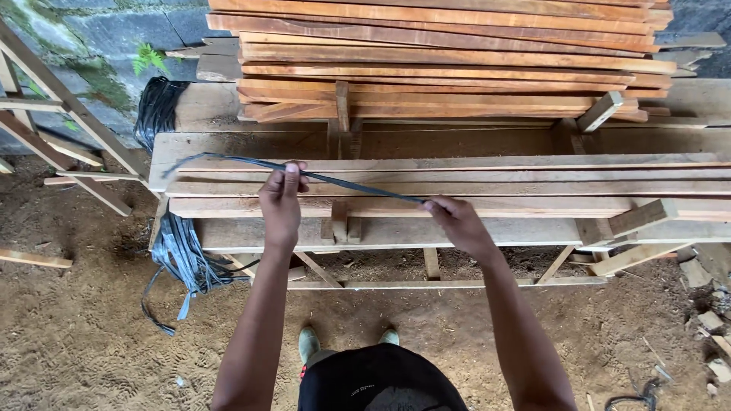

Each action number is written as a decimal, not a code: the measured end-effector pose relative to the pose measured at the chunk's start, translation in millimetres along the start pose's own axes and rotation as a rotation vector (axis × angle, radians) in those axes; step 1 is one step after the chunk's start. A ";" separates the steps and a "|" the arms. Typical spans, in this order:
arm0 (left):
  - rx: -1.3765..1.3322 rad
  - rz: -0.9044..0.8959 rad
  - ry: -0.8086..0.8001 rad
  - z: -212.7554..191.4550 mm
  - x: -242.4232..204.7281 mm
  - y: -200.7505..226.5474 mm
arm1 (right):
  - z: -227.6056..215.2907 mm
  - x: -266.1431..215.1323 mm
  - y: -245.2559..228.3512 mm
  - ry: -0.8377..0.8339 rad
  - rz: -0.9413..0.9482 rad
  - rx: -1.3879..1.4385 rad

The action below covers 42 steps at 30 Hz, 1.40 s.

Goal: Organizing thin wood planks into a small stack and tying them together with rubber strips to form a bundle.

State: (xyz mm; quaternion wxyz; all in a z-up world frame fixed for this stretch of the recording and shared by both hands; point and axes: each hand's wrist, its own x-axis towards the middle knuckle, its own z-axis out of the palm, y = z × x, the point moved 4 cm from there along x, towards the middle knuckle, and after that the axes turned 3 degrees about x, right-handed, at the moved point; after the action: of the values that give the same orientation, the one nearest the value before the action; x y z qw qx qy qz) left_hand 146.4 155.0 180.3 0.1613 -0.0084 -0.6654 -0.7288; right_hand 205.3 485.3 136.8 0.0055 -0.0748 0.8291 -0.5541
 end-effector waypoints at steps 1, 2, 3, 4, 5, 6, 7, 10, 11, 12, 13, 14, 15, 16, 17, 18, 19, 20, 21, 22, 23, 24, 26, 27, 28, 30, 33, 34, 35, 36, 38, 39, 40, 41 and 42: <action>0.003 -0.003 0.000 0.0 -2.1 -3.4 | -7.8 -4.5 -4.5 -0.001 0.003 0.003; 0.010 -0.010 0.012 -0.9 -4.2 -6.7 | -17.1 -9.1 -8.9 0.041 0.013 -0.033; 0.013 -0.013 0.025 -0.8 -4.4 -9.5 | -27.8 -11.7 -14.5 0.086 0.019 -0.071; 0.013 -0.012 0.025 -0.6 -4.8 -17.6 | -33.7 -13.5 -12.9 0.086 0.018 -0.071; -0.013 -0.029 0.042 -1.5 -5.9 -26.6 | -41.4 -16.0 -12.0 0.137 0.003 -0.083; -0.038 -0.045 0.060 -2.8 -7.3 -35.6 | -48.6 -18.9 -11.2 0.188 -0.012 -0.095; -0.037 -0.047 0.062 -2.7 -9.5 -35.6 | -53.4 -21.8 -8.0 0.185 -0.011 -0.095; -0.064 -0.071 0.093 -6.1 -10.6 -33.9 | -69.6 -27.3 0.2 0.286 -0.009 -0.050; -0.074 -0.076 0.107 -7.0 -9.6 -33.1 | -75.3 -29.4 4.0 0.328 -0.002 -0.045; -0.084 -0.081 0.122 -7.6 -8.5 -32.3 | -81.1 -31.4 8.0 0.371 0.004 -0.039; -0.085 -0.078 0.120 -5.1 -8.3 -30.1 | -83.6 -30.9 13.1 0.373 0.002 -0.039; -0.081 -0.078 0.121 -2.6 -8.0 -28.1 | -87.1 -30.6 18.4 0.402 0.003 -0.041; -0.075 -0.081 0.122 -0.2 -9.5 -26.5 | -90.2 -32.7 24.3 0.431 0.008 -0.043; -0.074 -0.083 0.119 3.1 -10.1 -27.1 | -92.6 -32.2 31.7 0.433 0.011 -0.042; -0.097 -0.103 0.132 6.0 -10.1 -28.7 | -97.1 -31.7 38.6 0.487 0.026 -0.126; -0.120 -0.124 0.146 8.8 -10.0 -30.0 | -101.5 -31.3 45.0 0.540 0.041 -0.210; -0.122 -0.122 0.145 13.3 -10.9 -29.3 | -104.3 -24.5 56.7 0.542 0.039 -0.212; -0.101 -0.143 0.141 17.9 -12.0 -29.1 | -108.2 -19.2 62.2 0.604 -0.061 -0.397; -0.079 -0.164 0.137 21.6 -13.2 -28.7 | -109.9 -13.8 67.8 0.661 -0.163 -0.581; -0.080 -0.162 0.137 27.8 -15.4 -36.1 | -107.3 -7.4 66.5 0.662 -0.165 -0.581; -0.075 -0.177 0.095 35.9 -16.3 -44.3 | -103.8 -1.2 61.4 0.707 -0.217 -0.753; -0.070 -0.193 0.053 43.9 -17.2 -52.7 | -99.6 5.1 56.5 0.749 -0.268 -0.925; -0.060 -0.210 -0.029 70.9 -29.7 -37.7 | -73.1 16.3 20.6 0.689 -0.353 -0.820; -0.048 -0.232 -0.110 85.1 -38.3 -31.6 | -57.8 19.5 3.1 0.623 -0.431 -0.715; -0.046 -0.234 -0.113 93.8 -42.8 -42.6 | -46.0 16.0 -15.2 0.625 -0.428 -0.714; -0.120 -0.132 -0.213 116.2 -53.8 -60.3 | -13.3 14.7 -45.4 0.157 -0.385 -0.171; -0.079 -0.085 -0.267 135.7 -67.1 -19.3 | 18.9 16.4 -44.3 0.012 -0.282 -0.098; -0.077 -0.081 -0.264 132.4 -66.0 -26.2 | 20.0 15.8 -36.5 0.010 -0.287 -0.097; -0.084 -0.100 -0.267 129.2 -65.6 -34.0 | 16.9 15.0 -27.7 0.120 -0.260 -0.106; -0.091 -0.120 -0.270 125.9 -64.9 -42.0 | 13.9 14.0 -18.7 0.229 -0.232 -0.115; -0.111 -0.133 -0.251 124.0 -59.9 -41.9 | 4.1 12.8 -15.5 0.261 -0.254 -0.110; -0.130 -0.148 -0.239 123.0 -58.6 -42.3 | -1.6 10.4 -13.7 0.299 -0.271 -0.106; -0.129 -0.149 -0.238 120.1 -57.4 -38.5 | -3.4 8.4 -18.5 0.297 -0.270 -0.105; -0.121 -0.142 -0.203 117.6 -54.7 -34.2 | -7.9 6.9 -23.4 0.320 -0.272 -0.087; -0.113 -0.135 -0.169 115.3 -52.1 -29.8 | -12.5 5.3 -28.4 0.342 -0.274 -0.068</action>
State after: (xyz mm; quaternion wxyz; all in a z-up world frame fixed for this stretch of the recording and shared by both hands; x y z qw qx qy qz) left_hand 165.1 280.7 152.8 0.0546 -0.0339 -0.6337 -0.7709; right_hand 202.3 485.4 168.1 -0.2133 -0.0916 0.8183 -0.5258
